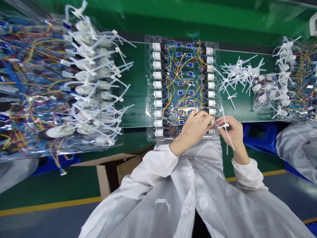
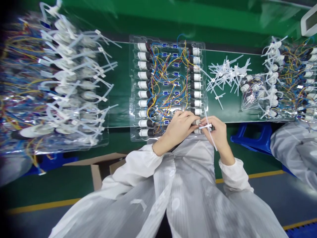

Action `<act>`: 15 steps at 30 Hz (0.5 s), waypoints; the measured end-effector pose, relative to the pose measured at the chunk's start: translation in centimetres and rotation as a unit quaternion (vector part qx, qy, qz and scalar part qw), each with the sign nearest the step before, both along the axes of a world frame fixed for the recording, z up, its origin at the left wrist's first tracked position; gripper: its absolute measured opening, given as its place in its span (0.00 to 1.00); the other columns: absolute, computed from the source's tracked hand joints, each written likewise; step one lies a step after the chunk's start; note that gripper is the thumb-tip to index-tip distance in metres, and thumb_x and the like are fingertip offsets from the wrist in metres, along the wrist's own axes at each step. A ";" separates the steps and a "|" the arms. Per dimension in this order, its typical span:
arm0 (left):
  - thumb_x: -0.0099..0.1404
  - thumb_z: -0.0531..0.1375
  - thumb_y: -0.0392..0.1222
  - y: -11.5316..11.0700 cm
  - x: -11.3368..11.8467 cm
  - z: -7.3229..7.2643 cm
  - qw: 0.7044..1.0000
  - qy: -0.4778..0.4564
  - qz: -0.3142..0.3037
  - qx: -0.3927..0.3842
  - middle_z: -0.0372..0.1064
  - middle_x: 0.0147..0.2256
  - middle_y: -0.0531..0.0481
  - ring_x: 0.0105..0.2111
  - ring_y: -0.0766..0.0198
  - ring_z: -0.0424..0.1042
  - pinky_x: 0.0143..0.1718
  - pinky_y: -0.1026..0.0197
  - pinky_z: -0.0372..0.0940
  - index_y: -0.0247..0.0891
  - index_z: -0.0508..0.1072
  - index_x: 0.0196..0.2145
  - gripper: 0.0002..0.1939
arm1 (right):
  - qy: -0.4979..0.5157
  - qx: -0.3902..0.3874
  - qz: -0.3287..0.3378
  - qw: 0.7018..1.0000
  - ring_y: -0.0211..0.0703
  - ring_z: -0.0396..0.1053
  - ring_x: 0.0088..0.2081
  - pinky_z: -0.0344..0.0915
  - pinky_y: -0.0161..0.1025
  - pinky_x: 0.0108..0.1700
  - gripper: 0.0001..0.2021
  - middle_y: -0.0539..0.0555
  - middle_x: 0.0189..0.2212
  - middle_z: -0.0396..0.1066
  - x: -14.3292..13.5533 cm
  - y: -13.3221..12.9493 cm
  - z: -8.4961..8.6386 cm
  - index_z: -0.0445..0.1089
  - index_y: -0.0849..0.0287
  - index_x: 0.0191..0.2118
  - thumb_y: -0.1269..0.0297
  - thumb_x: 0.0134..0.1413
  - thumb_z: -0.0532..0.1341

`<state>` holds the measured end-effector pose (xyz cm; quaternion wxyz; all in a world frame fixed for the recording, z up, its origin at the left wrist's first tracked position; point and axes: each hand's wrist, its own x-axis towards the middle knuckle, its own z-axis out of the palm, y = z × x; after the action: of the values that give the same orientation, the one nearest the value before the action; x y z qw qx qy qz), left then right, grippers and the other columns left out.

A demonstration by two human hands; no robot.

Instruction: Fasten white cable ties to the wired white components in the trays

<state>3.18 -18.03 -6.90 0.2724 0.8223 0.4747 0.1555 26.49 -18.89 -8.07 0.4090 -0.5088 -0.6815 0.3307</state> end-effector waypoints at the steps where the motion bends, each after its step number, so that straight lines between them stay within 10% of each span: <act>1: 0.89 0.70 0.40 0.0 0.0 0.0 1.000 0.000 -0.001 -0.001 0.87 0.62 0.41 0.64 0.49 0.81 0.66 0.48 0.62 0.38 0.82 0.63 0.11 | -0.007 0.004 0.005 1.000 0.56 0.91 0.44 0.89 0.54 0.50 0.05 0.54 0.42 0.92 0.0 0.0 0.2 0.85 0.46 0.39 0.58 0.68 0.79; 15: 0.89 0.70 0.41 0.1 -0.1 -1.6 0.999 -0.012 -0.024 0.044 0.87 0.58 0.41 0.61 0.51 0.80 0.63 0.50 0.64 0.38 0.81 0.60 0.09 | 0.029 0.036 0.001 0.999 0.55 0.89 0.36 0.84 0.50 0.38 0.11 0.54 0.37 0.92 -0.2 0.7 -1.5 0.84 0.46 0.35 0.54 0.67 0.82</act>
<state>3.13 -17.93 -8.50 0.2447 0.8429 0.4444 0.1793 26.28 -18.22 -9.58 0.4470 -0.4833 -0.6810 0.3207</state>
